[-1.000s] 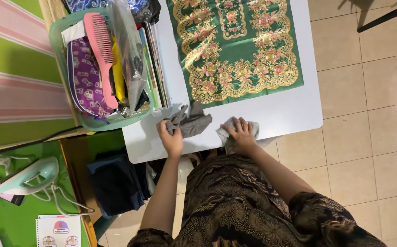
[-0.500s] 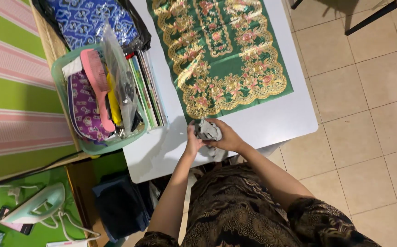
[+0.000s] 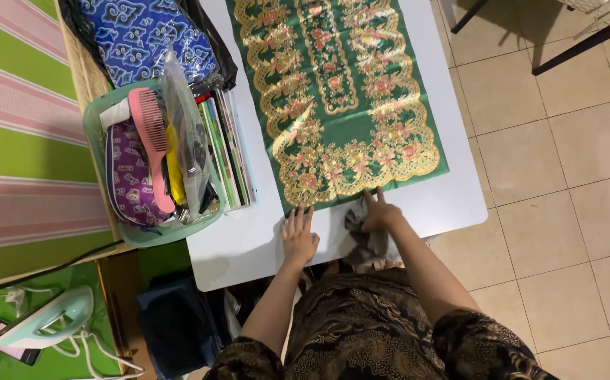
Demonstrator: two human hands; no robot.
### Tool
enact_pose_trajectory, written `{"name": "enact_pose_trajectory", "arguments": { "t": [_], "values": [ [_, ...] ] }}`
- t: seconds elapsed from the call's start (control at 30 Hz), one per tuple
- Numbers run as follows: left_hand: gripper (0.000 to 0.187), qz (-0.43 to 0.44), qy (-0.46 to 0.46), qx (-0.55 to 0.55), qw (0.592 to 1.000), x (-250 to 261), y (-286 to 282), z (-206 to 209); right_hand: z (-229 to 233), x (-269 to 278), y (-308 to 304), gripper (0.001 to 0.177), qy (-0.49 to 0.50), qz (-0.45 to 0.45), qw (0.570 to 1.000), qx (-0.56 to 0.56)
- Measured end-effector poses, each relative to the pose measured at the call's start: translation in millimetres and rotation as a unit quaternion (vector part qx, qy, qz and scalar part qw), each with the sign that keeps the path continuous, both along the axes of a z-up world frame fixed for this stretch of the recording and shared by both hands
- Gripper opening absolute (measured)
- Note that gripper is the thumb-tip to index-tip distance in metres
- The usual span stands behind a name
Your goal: The person organizes items on a white table by placing a notebook and a beige tote bag into a black plastic bag. They then fold a green and gold patterned cloth, place a pink comb and a grey cloth into a green plastic basket, and wipe the table surface with the grey cloth.
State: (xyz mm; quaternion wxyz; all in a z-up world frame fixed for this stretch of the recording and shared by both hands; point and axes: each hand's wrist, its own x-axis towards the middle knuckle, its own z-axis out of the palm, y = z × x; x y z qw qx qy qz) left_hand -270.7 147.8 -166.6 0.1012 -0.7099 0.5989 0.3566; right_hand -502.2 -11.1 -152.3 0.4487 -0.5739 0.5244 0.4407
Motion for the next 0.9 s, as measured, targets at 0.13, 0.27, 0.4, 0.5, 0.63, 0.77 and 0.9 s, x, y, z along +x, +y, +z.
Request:
{"name": "enact_pose_trajectory", "arguments": {
  "t": [0.13,0.27,0.4,0.5,0.63,0.77,0.9],
  "values": [
    [0.084,0.016,0.032,0.01,0.999,4.1,11.3,7.9,26.0,13.4,10.1,0.133,0.019,-0.005,1.0,-0.007],
    [0.085,0.014,0.027,-0.01,0.999,2.6,17.1,3.8,38.2,8.1,11.8,0.132,-0.013,-0.036,0.999,-0.013],
    [0.084,0.072,0.028,0.07,0.995,-11.7,8.2,-10.9,50.1,7.6,12.5,0.131,-0.063,-0.122,0.988,-0.065],
    [0.067,0.222,0.122,0.07,0.965,-27.4,2.4,-25.7,52.1,17.0,9.3,0.124,-0.149,-0.223,0.956,-0.122],
    [0.091,0.578,0.483,0.08,0.653,-32.2,-3.5,-48.4,35.6,56.4,25.6,0.113,-0.344,-0.263,0.878,-0.205],
    [0.093,0.56,0.421,-0.096,0.708,-25.0,0.9,-56.4,26.1,71.9,41.3,0.102,-0.332,-0.242,0.906,-0.1],
    [0.086,0.521,0.416,-0.093,0.739,-49.3,-10.5,-55.2,0.9,35.0,56.3,0.087,-0.307,-0.18,0.929,-0.099]
  ]
}}
